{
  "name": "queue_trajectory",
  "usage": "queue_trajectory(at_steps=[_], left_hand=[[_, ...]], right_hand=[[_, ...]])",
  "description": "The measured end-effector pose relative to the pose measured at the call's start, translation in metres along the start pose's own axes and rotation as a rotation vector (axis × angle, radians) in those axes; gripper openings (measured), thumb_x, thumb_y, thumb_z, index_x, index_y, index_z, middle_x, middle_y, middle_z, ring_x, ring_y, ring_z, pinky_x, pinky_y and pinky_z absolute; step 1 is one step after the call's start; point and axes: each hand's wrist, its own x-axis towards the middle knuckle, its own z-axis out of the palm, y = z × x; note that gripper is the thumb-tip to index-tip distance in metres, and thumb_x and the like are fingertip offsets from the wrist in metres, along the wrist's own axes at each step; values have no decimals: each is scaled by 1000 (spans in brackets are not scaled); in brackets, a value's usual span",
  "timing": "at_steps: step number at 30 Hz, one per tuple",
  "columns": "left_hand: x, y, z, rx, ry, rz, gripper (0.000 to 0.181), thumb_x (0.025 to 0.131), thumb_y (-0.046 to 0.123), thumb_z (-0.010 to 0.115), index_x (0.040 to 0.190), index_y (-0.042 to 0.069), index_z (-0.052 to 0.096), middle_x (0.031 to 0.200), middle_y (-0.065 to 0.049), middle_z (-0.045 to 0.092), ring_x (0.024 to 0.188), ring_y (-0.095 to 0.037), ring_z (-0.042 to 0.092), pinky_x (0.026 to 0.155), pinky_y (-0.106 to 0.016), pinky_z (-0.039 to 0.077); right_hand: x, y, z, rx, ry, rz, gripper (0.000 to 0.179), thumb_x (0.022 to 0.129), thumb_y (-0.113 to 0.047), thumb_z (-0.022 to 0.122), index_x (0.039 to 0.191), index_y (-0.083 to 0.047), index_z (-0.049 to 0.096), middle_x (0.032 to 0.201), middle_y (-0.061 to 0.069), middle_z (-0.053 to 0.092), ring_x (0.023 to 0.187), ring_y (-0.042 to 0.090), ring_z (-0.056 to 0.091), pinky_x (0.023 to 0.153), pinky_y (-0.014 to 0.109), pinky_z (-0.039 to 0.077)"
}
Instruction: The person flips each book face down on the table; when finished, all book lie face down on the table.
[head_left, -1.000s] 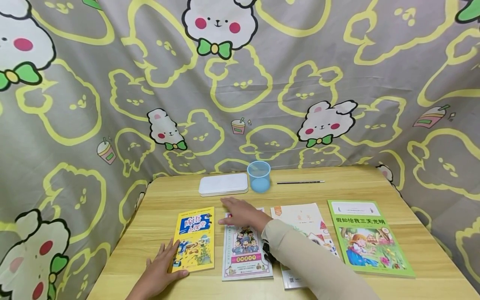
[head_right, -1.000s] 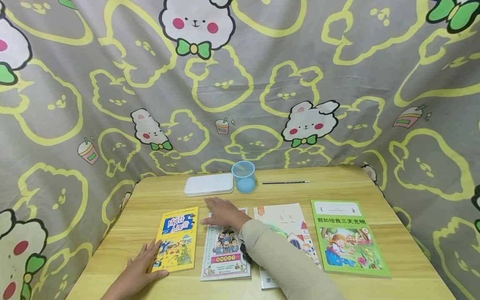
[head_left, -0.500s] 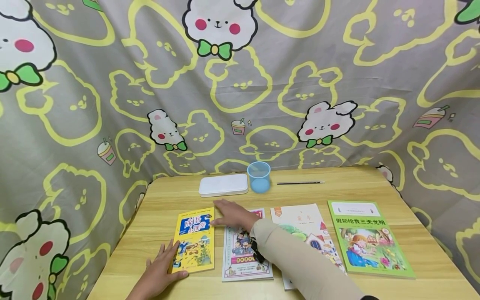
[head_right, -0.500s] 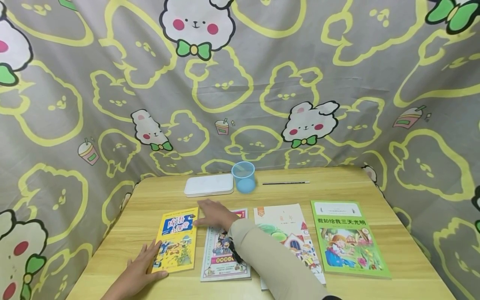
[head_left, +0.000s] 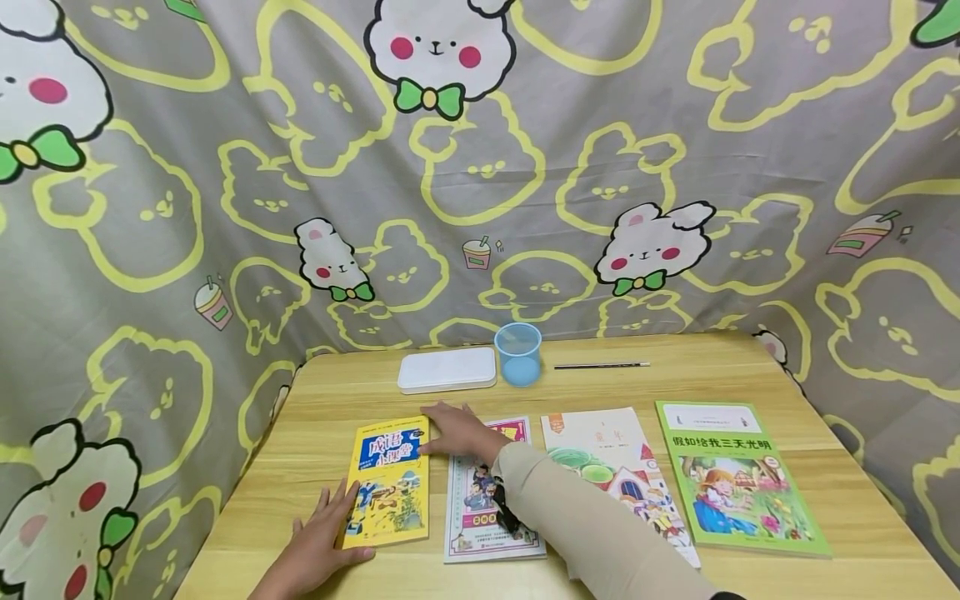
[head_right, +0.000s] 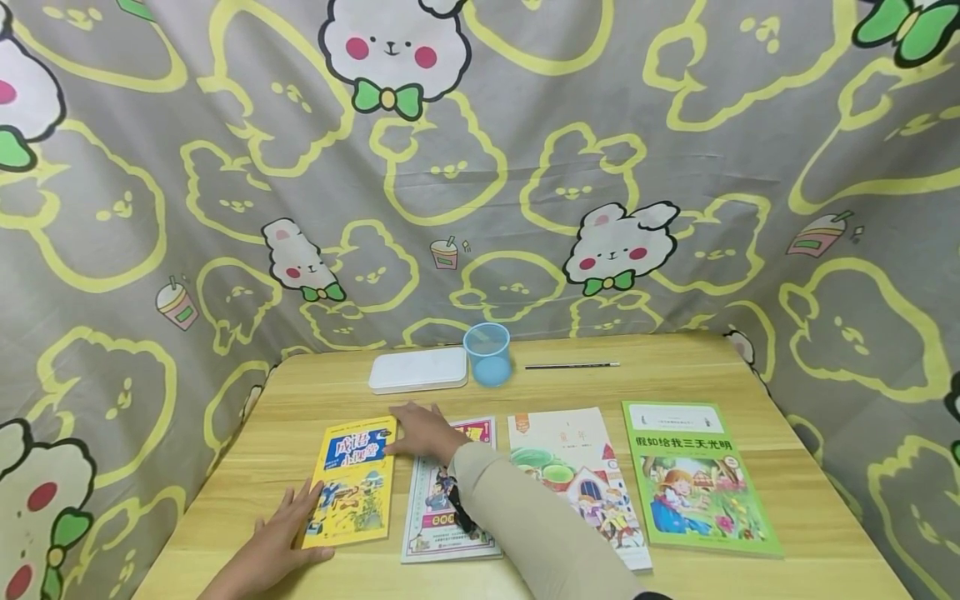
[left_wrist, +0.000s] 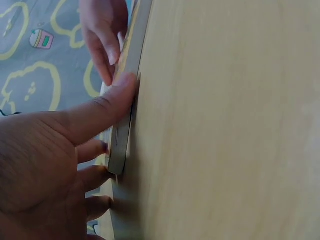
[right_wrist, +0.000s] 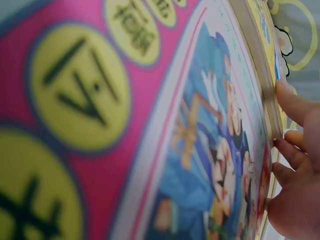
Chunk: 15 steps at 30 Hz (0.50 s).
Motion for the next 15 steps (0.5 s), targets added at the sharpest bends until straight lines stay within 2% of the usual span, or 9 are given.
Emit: queue_trajectory(at_steps=[7,15], left_hand=[[0,-1,0,-26,-1,0,121,72,58,86,164,10,25,166,-28,19,151,-56,3,102,-90,-1],[2,-2,3,-40,4,-27,122,70,61,85,164,10,25,166,-27,19,152,-56,2,104,-89,0]], right_hand=[[2,1,2,64,43,13,76,90,-36,81,155,-16,48,162,4,44,155,23,29,129,54,11],[3,4,7,89,69,20,70,89,-32,82,151,-18,54,159,3,48,154,23,31,128,55,11]])
